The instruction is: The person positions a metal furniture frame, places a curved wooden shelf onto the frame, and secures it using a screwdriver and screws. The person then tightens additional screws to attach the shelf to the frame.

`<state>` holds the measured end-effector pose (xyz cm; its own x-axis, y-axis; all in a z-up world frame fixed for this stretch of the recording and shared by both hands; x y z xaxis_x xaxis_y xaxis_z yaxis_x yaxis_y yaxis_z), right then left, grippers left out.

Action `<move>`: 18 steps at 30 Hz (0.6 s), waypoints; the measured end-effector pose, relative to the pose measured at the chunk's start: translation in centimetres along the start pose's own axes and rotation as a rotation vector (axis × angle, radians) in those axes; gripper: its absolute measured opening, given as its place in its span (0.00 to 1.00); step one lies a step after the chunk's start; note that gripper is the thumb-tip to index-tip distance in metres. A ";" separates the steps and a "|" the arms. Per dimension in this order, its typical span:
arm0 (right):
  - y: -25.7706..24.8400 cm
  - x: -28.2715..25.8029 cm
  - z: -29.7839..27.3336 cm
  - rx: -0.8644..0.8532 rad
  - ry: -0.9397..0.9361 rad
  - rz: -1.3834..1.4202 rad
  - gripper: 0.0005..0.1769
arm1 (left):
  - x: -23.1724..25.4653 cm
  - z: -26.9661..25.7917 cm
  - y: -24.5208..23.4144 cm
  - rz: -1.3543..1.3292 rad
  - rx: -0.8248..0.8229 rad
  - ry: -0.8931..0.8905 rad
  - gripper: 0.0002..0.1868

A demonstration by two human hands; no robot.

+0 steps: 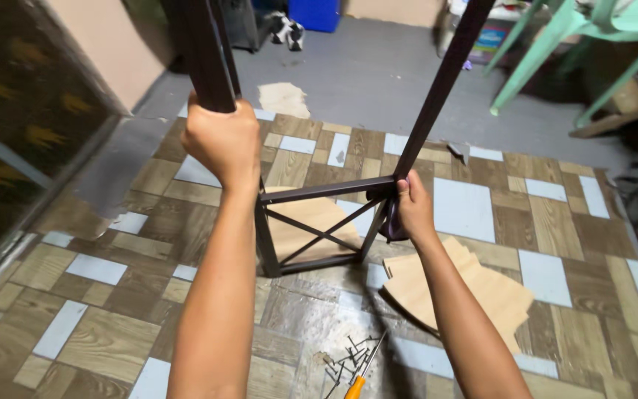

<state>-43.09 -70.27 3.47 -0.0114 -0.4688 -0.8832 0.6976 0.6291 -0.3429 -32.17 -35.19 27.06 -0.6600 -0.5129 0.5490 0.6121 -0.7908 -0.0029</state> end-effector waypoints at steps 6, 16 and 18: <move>-0.4 3.1 4.7 -0.071 0.013 0.093 0.14 | 4.8 -3.5 -1.4 0.089 0.068 -0.054 0.09; -1.1 5.2 6.3 -0.162 0.011 0.168 0.15 | 9.3 -6.3 -2.0 0.193 0.163 -0.033 0.06; -1.0 5.1 6.8 -0.178 0.010 0.175 0.15 | 9.7 -6.7 -2.0 0.202 0.165 -0.039 0.06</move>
<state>-38.98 -77.50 1.43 0.0907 -0.3369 -0.9372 0.5521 0.8002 -0.2342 -42.71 -40.83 26.79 -0.5021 -0.6390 0.5828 0.7947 -0.6068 0.0193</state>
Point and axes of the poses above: each hand's wrist, its own z-axis towards the middle knuckle, its own y-axis out of the palm, x = y × z, the point moved 7 cm from there along z, towards the middle knuckle, and after that the axes turned 10 degrees about y, right-handed, at the moved point
